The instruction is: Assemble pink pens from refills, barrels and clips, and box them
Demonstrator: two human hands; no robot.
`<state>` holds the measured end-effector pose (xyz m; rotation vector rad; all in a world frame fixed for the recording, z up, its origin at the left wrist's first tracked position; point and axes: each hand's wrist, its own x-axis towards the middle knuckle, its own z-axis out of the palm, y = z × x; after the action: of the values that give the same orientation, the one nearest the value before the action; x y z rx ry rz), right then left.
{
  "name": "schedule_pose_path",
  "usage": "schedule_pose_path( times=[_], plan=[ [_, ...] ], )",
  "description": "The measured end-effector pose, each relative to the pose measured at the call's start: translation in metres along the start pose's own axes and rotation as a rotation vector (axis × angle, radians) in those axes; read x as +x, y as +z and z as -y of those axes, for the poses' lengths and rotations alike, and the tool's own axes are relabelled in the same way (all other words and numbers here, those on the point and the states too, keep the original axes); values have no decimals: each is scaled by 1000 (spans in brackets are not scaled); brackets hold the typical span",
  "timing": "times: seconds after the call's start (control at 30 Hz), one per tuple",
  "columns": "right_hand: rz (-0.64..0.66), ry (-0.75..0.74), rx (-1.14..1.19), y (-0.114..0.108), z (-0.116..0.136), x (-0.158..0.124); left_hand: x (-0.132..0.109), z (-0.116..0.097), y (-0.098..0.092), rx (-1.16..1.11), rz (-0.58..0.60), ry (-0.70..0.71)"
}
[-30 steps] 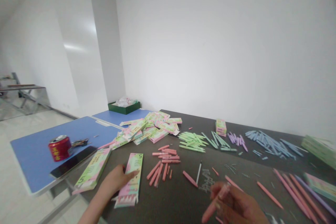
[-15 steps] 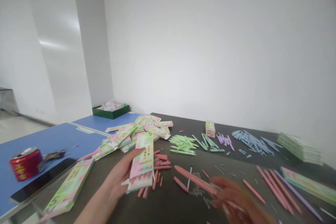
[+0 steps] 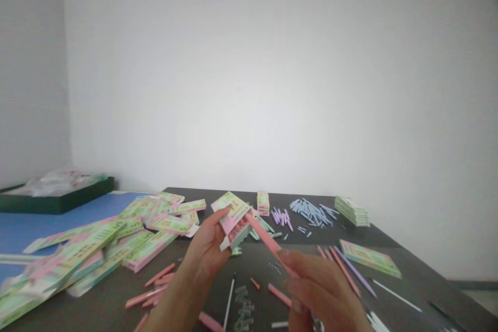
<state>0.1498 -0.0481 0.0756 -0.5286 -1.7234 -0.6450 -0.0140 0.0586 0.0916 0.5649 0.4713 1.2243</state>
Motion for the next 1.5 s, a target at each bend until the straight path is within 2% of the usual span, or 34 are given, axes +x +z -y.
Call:
schedule_pose_path(
  times=[0.13, 0.27, 0.4, 0.53, 0.7, 0.87, 1.1, 1.2, 1.4, 1.5],
  plan=[
    [20, 96, -97, 4, -6, 5, 5, 3, 4, -24, 20, -25],
    [15, 64, -93, 1, -12, 4, 10, 7, -1, -35, 21, -70],
    [44, 132, -75, 3, -19, 6, 18, 7, -8, -47, 12, -100],
    [85, 126, -45, 9, -22, 6, 21, 2, -10, -44, -7, -107],
    [-9, 137, -29, 7, -16, 0, 19, 1, -9, -48, -17, -99],
    [-12, 221, 10, 6, -11, -4, 20, 5, -11, -43, 20, -149],
    [-29, 132, 14, 13, -19, 4, 19, 4, -11, -35, 44, -227],
    [16, 140, 26, 15, -19, 0, 20, 5, -11, -25, 53, -253],
    [223, 170, 30, 24, -22, -11, 18, 10, -8, -6, 68, -258],
    [314, 253, 16, 29, -24, -11, 16, 13, -6, -35, 77, -242]
  ],
)
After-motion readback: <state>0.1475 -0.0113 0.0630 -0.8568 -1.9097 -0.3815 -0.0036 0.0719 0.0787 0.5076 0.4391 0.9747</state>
